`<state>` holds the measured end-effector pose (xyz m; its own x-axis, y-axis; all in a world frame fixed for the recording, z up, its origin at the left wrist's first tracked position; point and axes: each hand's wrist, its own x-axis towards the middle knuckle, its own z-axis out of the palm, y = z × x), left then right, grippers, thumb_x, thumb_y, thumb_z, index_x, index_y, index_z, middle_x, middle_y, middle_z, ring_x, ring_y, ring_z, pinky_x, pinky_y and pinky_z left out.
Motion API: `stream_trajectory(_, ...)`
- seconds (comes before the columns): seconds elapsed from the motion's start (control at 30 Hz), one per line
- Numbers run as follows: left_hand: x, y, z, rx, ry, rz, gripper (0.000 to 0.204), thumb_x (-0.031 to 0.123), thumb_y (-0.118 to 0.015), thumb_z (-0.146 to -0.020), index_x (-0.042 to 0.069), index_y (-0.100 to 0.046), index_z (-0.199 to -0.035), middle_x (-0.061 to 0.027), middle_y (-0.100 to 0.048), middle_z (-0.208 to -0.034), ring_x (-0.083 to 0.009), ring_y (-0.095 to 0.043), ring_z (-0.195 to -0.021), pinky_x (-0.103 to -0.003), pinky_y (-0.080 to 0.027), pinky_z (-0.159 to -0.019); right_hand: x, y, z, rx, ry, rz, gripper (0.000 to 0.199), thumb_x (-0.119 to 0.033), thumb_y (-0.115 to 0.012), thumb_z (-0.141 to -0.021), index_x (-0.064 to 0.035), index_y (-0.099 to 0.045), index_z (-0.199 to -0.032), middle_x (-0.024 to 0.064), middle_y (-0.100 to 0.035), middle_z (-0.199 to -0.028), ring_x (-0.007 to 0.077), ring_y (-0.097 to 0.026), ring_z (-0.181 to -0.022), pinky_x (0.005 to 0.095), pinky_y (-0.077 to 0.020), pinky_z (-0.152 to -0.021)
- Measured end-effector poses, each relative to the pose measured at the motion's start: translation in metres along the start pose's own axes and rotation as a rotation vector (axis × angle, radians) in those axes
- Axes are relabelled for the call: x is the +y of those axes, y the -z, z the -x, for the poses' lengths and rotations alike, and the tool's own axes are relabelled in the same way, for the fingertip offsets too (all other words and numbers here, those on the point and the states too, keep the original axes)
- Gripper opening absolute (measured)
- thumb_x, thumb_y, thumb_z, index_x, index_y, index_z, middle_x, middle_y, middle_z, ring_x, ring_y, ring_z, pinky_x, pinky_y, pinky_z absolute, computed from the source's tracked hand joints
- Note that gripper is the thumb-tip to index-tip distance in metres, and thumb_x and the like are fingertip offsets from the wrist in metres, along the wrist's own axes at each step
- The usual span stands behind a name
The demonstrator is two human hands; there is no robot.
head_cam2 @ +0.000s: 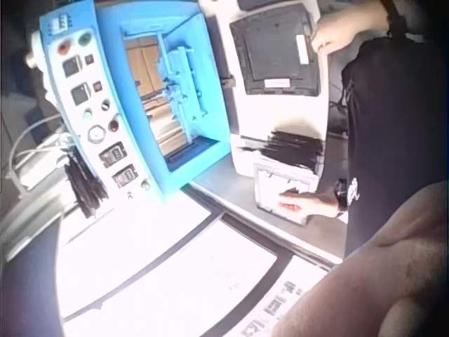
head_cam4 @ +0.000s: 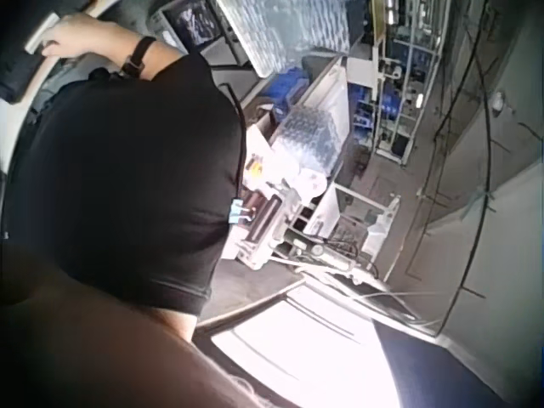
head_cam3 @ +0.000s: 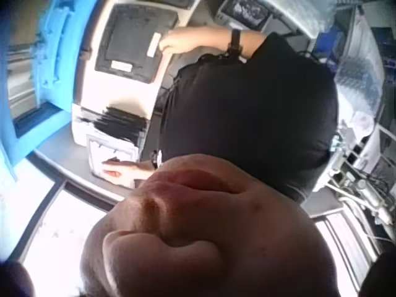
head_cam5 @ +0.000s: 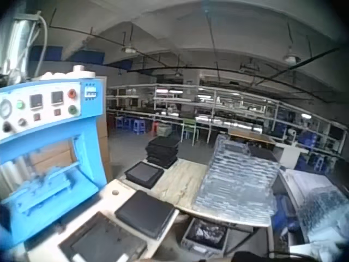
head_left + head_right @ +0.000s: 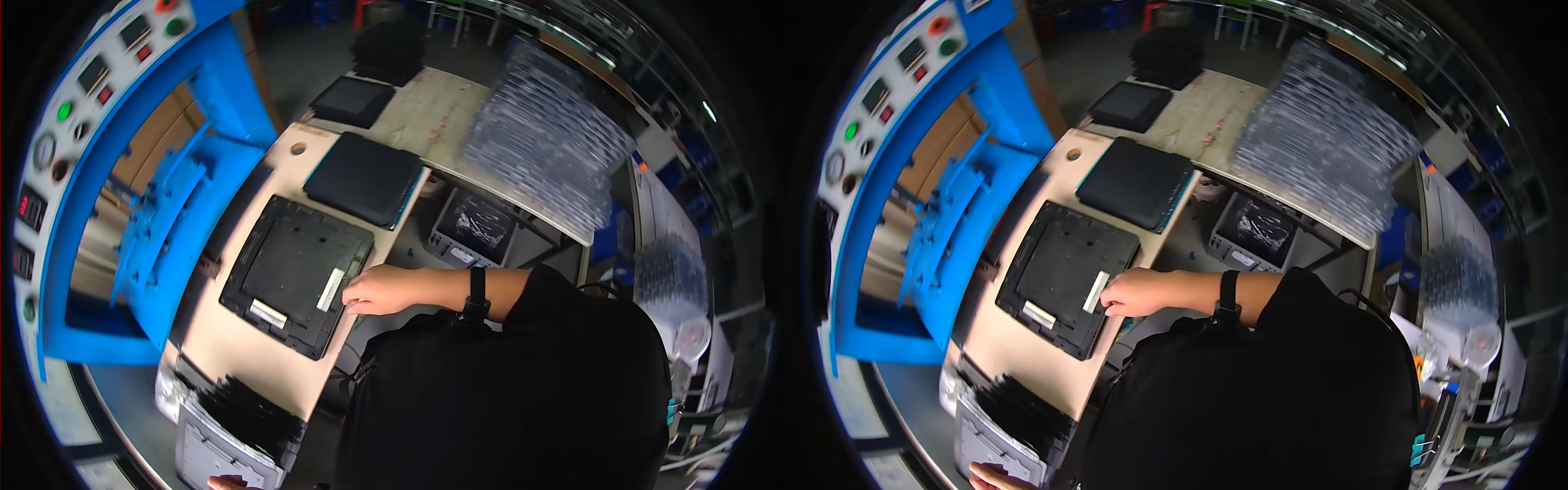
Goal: Assembling plastic and electronics components using a heat press machine.
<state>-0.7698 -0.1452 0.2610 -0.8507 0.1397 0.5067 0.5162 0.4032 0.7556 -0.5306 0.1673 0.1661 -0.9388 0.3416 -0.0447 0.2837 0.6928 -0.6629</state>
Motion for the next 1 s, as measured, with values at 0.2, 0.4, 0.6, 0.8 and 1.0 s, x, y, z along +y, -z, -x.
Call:
stream_trajectory(0.2,0.094,-0.04,0.025,-0.349,-0.205,-0.117,0.032,0.031,-0.056,-0.093,0.0,-0.061,-0.09,-0.0138,-0.063,-0.078,-0.021,-0.059,-0.067,-0.036,-0.047,-0.056,0.033,0.003,0.106,0.188,-0.219,0.124,0.026,-0.027,-0.058,-0.087,-0.0052,-0.059,-0.099,0.0129,-0.064,-0.092,0.0347,-0.061,-0.088,0.0457,-0.0474,-0.075)
stream_trajectory(0.4,0.123,-0.149,0.094,-0.874,-0.374,0.196,0.028,0.025,-0.053,-0.095,0.002,-0.056,-0.078,-0.0023,-0.05,-0.061,-0.0094,-0.048,-0.058,-0.025,-0.038,-0.051,0.087,-0.034,0.278,0.279,-0.604,0.159,0.027,-0.031,-0.059,-0.083,-0.0049,-0.06,-0.09,0.0145,-0.064,-0.085,0.0367,-0.061,-0.086,0.0478,-0.0479,-0.072)
stream_trajectory(0.6,0.144,-0.274,0.227,-1.702,-0.829,0.069,0.02,0.018,-0.06,-0.09,-0.002,-0.06,-0.09,-0.009,-0.061,-0.071,-0.0169,-0.058,-0.066,-0.032,-0.048,-0.061,0.174,-0.165,0.448,0.325,-1.557,-0.238,0.02,-0.02,-0.057,-0.082,-0.0059,-0.067,-0.092,0.0181,-0.067,-0.092,0.033,-0.065,-0.09,0.0468,-0.0505,-0.073)
stream_trajectory(0.8,0.226,-0.35,0.34,-2.1,-0.915,0.13,0.025,0.023,-0.059,-0.092,-0.003,-0.059,-0.095,-0.008,-0.063,-0.077,-0.013,-0.058,-0.069,-0.027,-0.049,-0.064,0.134,-0.276,0.506,0.386,-1.704,-0.614,0.034,-0.029,-0.053,-0.083,0.0013,-0.068,-0.087,0.0201,-0.066,-0.094,0.038,-0.063,-0.091,0.0478,-0.05,-0.076)
stream_trajectory(1.0,0.295,-0.399,0.444,-2.388,-1.375,0.134,0.026,0.021,-0.06,-0.09,-0.003,-0.059,-0.097,-0.0111,-0.064,-0.079,-0.0165,-0.059,-0.071,-0.03,-0.048,-0.066,0.06,-0.306,0.49,0.918,-2.055,-0.944,0.034,-0.034,-0.054,-0.082,-0.0042,-0.066,-0.092,0.0179,-0.067,-0.088,0.0358,-0.064,-0.086,0.0433,-0.0499,-0.077)
